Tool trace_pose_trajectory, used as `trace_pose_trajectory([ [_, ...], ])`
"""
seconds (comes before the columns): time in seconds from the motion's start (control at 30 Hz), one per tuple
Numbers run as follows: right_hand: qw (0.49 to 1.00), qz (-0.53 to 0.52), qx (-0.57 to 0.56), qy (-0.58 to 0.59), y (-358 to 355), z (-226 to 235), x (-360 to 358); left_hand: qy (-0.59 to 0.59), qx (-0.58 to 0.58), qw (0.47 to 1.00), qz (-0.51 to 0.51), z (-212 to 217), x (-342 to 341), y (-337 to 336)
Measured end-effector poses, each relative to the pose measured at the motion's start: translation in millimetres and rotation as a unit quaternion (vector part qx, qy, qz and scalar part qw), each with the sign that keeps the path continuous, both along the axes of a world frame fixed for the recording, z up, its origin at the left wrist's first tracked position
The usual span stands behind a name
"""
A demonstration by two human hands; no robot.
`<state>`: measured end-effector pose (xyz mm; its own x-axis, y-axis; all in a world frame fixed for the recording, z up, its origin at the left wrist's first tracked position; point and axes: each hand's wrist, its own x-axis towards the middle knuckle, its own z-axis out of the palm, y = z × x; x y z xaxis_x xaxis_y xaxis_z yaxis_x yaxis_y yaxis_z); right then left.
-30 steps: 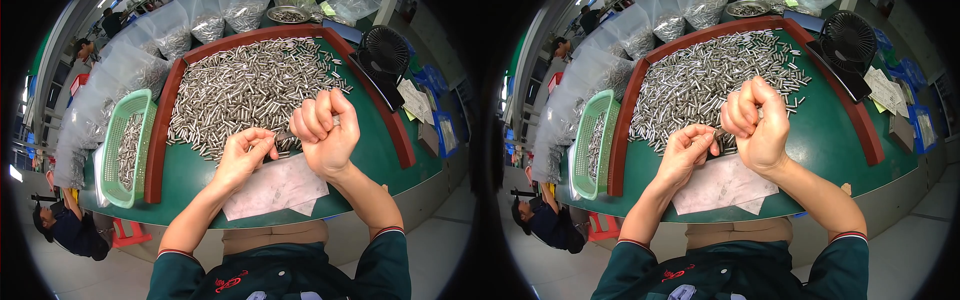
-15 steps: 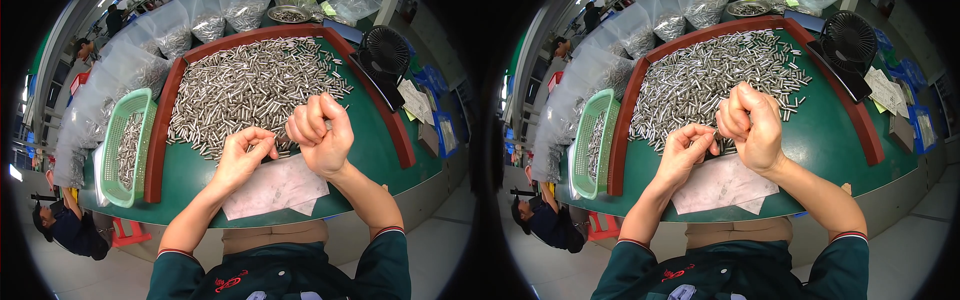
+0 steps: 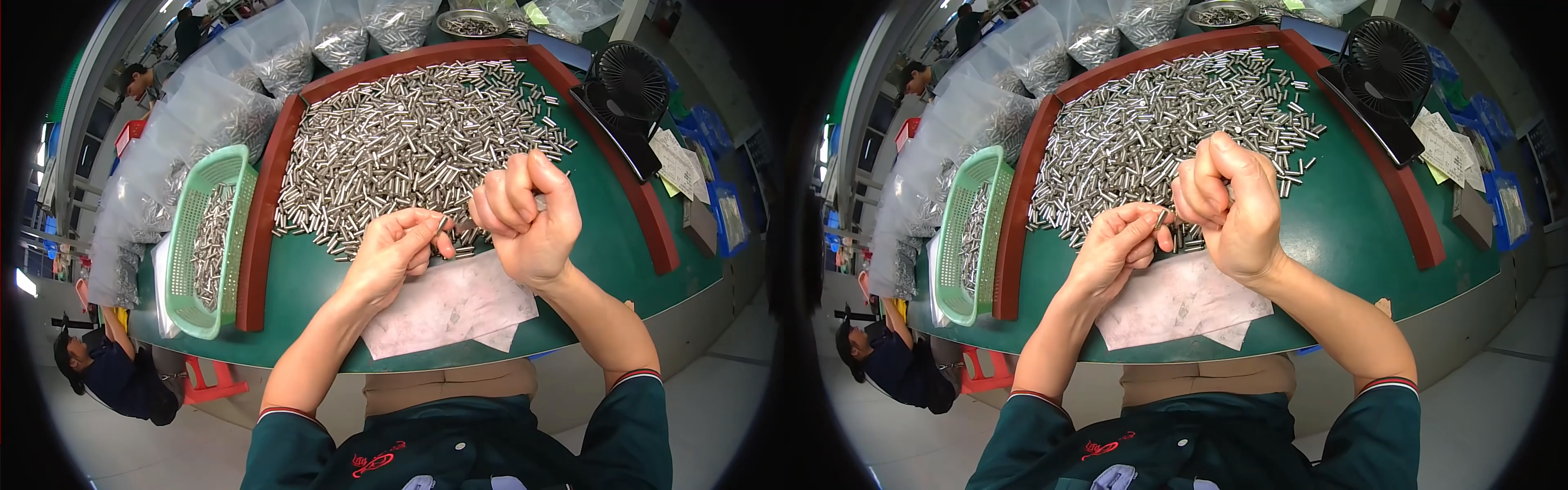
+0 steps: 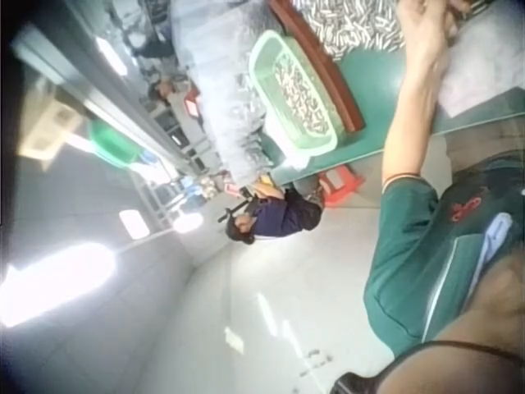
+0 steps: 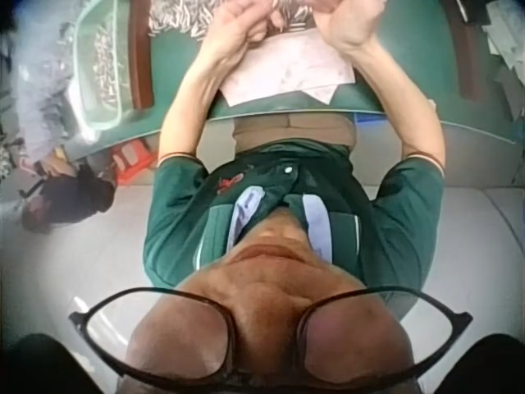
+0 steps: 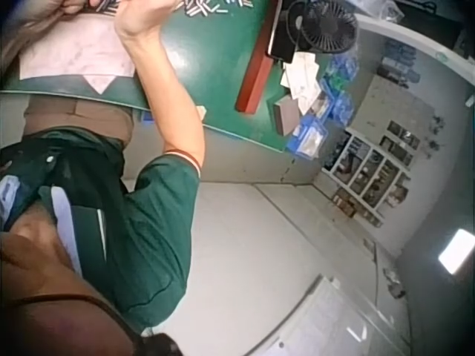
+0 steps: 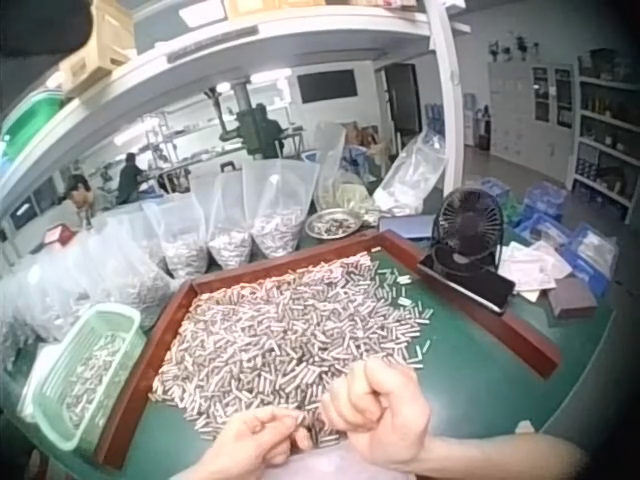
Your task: Inspecting and manually processing small cylindrical metal parts at a factory workstation.
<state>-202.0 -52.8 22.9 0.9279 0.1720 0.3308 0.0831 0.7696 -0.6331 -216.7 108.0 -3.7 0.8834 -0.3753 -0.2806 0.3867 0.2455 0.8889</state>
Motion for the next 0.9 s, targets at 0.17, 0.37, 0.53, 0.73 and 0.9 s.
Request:
trace_pose_trajectory([
  [0.17,0.999,-0.012,-0.042,-0.009,-3,0,3,0.023,-0.057,0.997,0.054,12,3,6],
  [0.37,0.996,0.058,-0.044,0.056,4,-7,-3,0.025,-0.130,0.987,0.087,4,10,25],
  [0.53,0.980,0.145,-0.128,0.047,21,-21,-30,-0.033,-0.122,0.983,0.131,6,14,29],
  [0.73,0.953,0.153,-0.257,-0.053,20,-23,-38,-0.173,0.195,0.947,0.187,16,24,26],
  [0.9,0.956,0.155,-0.245,-0.043,20,-24,-35,-0.384,0.453,0.797,0.110,26,46,23],
])
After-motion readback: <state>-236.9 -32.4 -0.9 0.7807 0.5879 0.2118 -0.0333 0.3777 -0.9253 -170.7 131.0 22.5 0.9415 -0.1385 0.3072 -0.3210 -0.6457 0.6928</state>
